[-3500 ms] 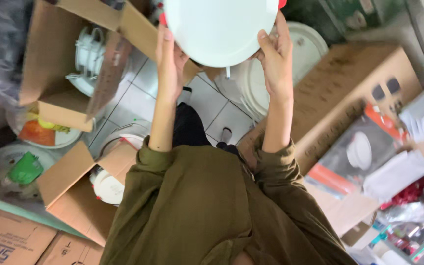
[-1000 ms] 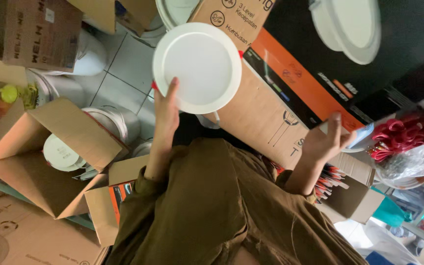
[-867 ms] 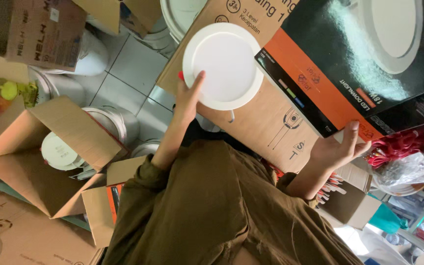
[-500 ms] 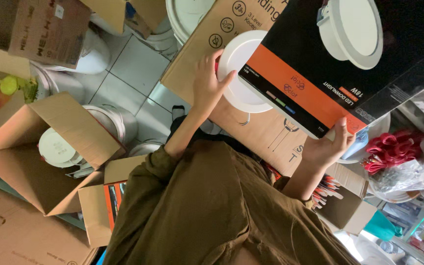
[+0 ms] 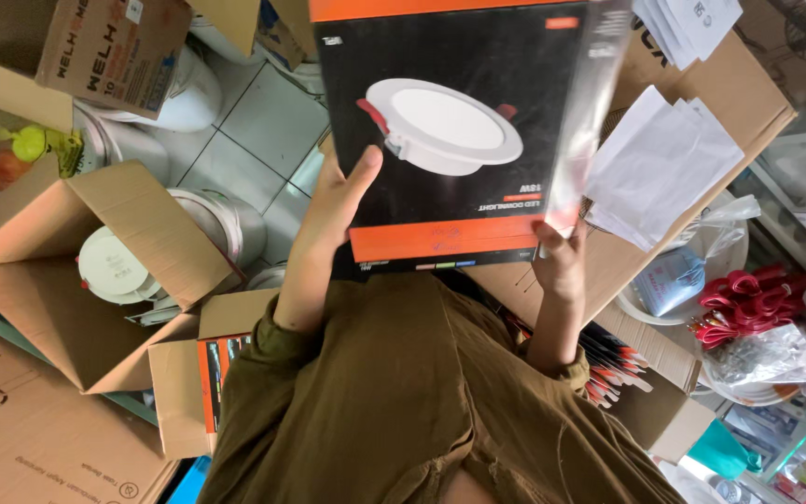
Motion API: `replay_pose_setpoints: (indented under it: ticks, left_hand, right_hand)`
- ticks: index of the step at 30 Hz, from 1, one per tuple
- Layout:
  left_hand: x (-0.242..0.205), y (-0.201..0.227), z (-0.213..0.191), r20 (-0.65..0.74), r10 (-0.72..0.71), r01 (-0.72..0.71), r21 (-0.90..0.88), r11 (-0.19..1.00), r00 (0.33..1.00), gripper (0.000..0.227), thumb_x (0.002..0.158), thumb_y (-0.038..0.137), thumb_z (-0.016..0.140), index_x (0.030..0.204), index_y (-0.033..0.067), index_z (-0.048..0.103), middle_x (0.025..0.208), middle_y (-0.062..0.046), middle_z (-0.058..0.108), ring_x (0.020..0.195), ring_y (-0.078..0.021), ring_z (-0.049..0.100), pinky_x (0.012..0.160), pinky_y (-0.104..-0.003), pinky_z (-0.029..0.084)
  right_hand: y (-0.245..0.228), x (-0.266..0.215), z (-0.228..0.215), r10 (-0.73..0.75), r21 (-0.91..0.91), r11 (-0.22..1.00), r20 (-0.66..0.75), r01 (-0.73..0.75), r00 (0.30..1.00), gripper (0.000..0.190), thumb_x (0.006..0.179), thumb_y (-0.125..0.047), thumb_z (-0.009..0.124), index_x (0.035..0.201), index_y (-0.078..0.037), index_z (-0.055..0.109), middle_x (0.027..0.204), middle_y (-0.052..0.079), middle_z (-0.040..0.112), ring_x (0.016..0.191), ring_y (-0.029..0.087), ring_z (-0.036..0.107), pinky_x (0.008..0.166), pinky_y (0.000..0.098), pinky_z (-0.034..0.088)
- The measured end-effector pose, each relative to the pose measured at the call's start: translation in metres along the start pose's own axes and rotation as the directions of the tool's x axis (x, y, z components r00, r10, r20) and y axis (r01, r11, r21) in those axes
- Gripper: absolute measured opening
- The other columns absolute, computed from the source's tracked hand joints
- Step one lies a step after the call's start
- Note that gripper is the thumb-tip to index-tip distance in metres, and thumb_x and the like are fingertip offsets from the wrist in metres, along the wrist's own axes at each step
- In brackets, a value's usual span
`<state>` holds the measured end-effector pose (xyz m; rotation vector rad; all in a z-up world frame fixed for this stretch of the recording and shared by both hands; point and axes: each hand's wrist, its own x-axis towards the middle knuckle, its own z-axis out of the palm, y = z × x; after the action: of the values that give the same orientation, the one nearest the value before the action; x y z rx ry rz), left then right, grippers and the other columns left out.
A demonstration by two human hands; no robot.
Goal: The person unboxes a light fixture, removes the instruction paper and protective insert, and then proceeds to place multiple light fixtures and their boxes into larger shipping cartons.
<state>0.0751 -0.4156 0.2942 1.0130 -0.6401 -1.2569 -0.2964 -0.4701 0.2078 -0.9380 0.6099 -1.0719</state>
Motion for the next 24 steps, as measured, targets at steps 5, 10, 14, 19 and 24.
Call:
replay_pose_setpoints:
  ticks: [5,10,14,19,24]
  left_hand:
    - [-0.027,0.007,-0.03,-0.176,0.021,0.027,0.267,0.963,0.984,0.048,0.095,0.039,0.075,0.118,-0.0018,0.065,0.099,0.001,0.066,0.087,-0.0068,0.057,0.076,-0.024,0.05]
    - [-0.057,0.024,-0.023,-0.099,0.18,-0.129,0.384,0.914,0.979,0.05,0.102,0.041,0.071,0.124,-0.0034,0.063,0.11,-0.003,0.067,0.1,-0.0097,0.058,0.089,-0.026,0.05]
    - [-0.06,0.026,0.009,-0.205,0.508,-0.405,0.394,0.825,0.837,0.069,0.107,0.056,0.05,0.142,-0.0017,0.038,0.144,-0.001,0.048,0.133,-0.0088,0.046,0.113,-0.023,0.035]
    - [-0.055,0.02,-0.002,-0.376,0.532,-0.385,0.4,0.832,0.758,0.044,0.111,0.035,0.059,0.135,0.0007,0.047,0.122,-0.003,0.057,0.112,-0.0095,0.053,0.103,-0.025,0.043]
    - [-0.067,0.012,-0.017,-0.344,0.53,-0.403,0.376,0.834,0.775,0.034,0.108,0.028,0.072,0.122,0.0026,0.054,0.108,-0.001,0.056,0.096,-0.0086,0.05,0.091,-0.024,0.043]
  right_hand:
    - [-0.055,0.031,0.096,-0.059,-0.399,0.914,0.03,0.066,0.998,0.098,0.091,-0.031,0.082,0.163,0.003,0.025,0.146,0.012,0.052,0.123,0.018,0.062,0.104,0.0343,0.056]
    - [-0.072,0.034,0.173,-0.213,-0.562,0.789,0.129,0.248,0.969,0.093,0.099,-0.03,0.078,0.166,0.001,0.022,0.159,0.021,0.047,0.137,0.026,0.06,0.117,0.0396,0.053]
    - [-0.052,0.028,0.179,-0.189,-0.753,0.644,0.017,0.137,0.982,0.069,0.096,-0.023,0.079,0.149,0.003,0.043,0.127,0.016,0.063,0.11,0.022,0.065,0.095,0.0372,0.055]
    - [-0.016,0.019,0.129,-0.053,-0.429,0.901,0.045,0.068,0.998,0.02,0.102,-0.018,0.078,0.109,0.0,0.072,0.092,0.003,0.074,0.081,0.011,0.065,0.076,0.028,0.054]
    - [-0.006,0.023,0.111,-0.03,-0.27,0.962,0.064,0.047,0.997,0.022,0.098,-0.018,0.079,0.111,-0.001,0.074,0.097,0.001,0.073,0.084,0.01,0.062,0.078,0.0258,0.049]
